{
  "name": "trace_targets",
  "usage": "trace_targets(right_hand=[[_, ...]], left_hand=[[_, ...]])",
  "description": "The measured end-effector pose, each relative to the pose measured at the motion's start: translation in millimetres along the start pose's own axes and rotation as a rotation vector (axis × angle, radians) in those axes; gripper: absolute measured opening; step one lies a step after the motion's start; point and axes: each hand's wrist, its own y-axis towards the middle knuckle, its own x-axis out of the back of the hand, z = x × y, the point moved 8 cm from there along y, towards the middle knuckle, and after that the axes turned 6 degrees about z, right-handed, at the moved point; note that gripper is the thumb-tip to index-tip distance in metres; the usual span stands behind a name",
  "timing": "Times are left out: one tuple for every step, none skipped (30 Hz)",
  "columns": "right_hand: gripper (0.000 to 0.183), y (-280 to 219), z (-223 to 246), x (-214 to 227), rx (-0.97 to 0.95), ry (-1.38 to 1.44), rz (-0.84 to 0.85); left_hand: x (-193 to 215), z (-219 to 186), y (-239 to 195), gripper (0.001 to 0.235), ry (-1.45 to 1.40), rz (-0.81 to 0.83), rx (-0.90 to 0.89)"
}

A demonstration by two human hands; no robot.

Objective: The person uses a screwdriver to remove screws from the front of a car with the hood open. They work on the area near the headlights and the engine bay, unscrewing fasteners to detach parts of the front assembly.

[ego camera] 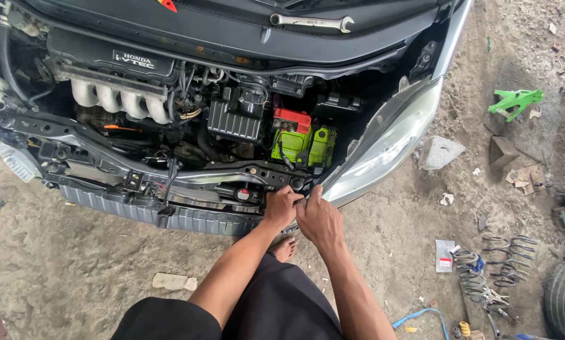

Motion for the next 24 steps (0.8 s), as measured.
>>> trace_targets(right_hand=[[0.035, 6, -3, -6, 0.000, -0.002, 0.000], [0.037, 11, -8, -13, -0.017, -0.036, 0.010], [0.039, 18, -11, -19, -0.033, -0.068, 0.019], [0.039, 17, -8, -18, -0.032, -0.069, 0.017], [0.042, 14, -4, -12, -0.023, -0.122, -0.049], [0.046, 11, 1, -6, -0.014, -0.176, -0.115], [0.046, 8, 3, -6, -0.011, -0.177, -0.112], [0.045, 4, 9, -3, 0.048, -0.161, -0.156], [0.044, 2, 16, 3, 0.111, -0.145, -0.204], [0.044, 5, 17, 0, 0.118, -0.146, -0.204], [0.037, 5, 15, -5, 0.127, -0.139, -0.205], [0.031, 4, 14, -10, 0.135, -0.132, -0.205], [0.031, 8, 9, -14, 0.139, -0.133, -0.202], [0.041, 14, -2, -21, 0.063, -0.127, -0.150], [0.051, 20, -13, -27, -0.016, -0.120, -0.101], [0.051, 20, -14, -23, -0.016, -0.120, -0.102], [0.048, 21, -12, -19, 0.036, -0.096, -0.108], [0.046, 21, -10, -15, 0.087, -0.072, -0.115], [0.046, 18, -9, -14, 0.083, -0.073, -0.114], [0.040, 15, -4, -12, 0.108, -0.105, -0.123], [0.034, 14, 1, -9, 0.138, -0.138, -0.137], [0.034, 20, -2, -14, 0.138, -0.138, -0.140], [0.045, 25, -11, -21, 0.065, -0.175, -0.112], [0.056, 29, -19, -29, -0.008, -0.212, -0.084]], left_hand=[[-2, 0, 0, 0.022, -0.002, -0.001, 0.000], [0, -1, -1, 0.018, 0.013, -0.036, -0.005], [2, 0, 0, 0.016, 0.029, -0.072, -0.010], [-5, 3, 6, 0.016, 0.029, -0.074, -0.011], [-12, 10, 10, 0.013, 0.000, -0.075, 0.016], [-19, 18, 15, 0.010, -0.029, -0.076, 0.043], [-13, 9, 17, 0.010, -0.030, -0.077, 0.047], [-16, 21, 16, 0.019, -0.274, -0.007, 0.275], [-20, 29, 14, 0.033, -0.518, 0.056, 0.501], [-8, 26, 14, 0.033, -0.518, 0.049, 0.504], [4, 11, 15, 0.024, -0.349, 0.059, 0.360], [15, -5, 14, 0.016, -0.180, 0.069, 0.216], [-5, 9, 22, 0.016, -0.181, 0.067, 0.221], [-25, 24, 30, 0.016, -0.149, 0.069, 0.240], [-45, 37, 40, 0.019, -0.117, 0.071, 0.256], [-39, 35, 38, 0.019, -0.117, 0.071, 0.256], [-34, 28, 38, 0.015, -0.065, 0.092, 0.215], [-29, 21, 38, 0.013, -0.014, 0.113, 0.174], [-26, 20, 36, 0.013, -0.016, 0.117, 0.172], [-24, 16, 34, 0.009, -0.013, 0.131, 0.127], [-19, 12, 37, 0.007, -0.007, 0.138, 0.081], [-26, 15, 39, 0.007, -0.006, 0.135, 0.078], [-34, 22, 39, 0.011, -0.044, 0.135, 0.114], [-42, 29, 39, 0.016, -0.081, 0.135, 0.149]])
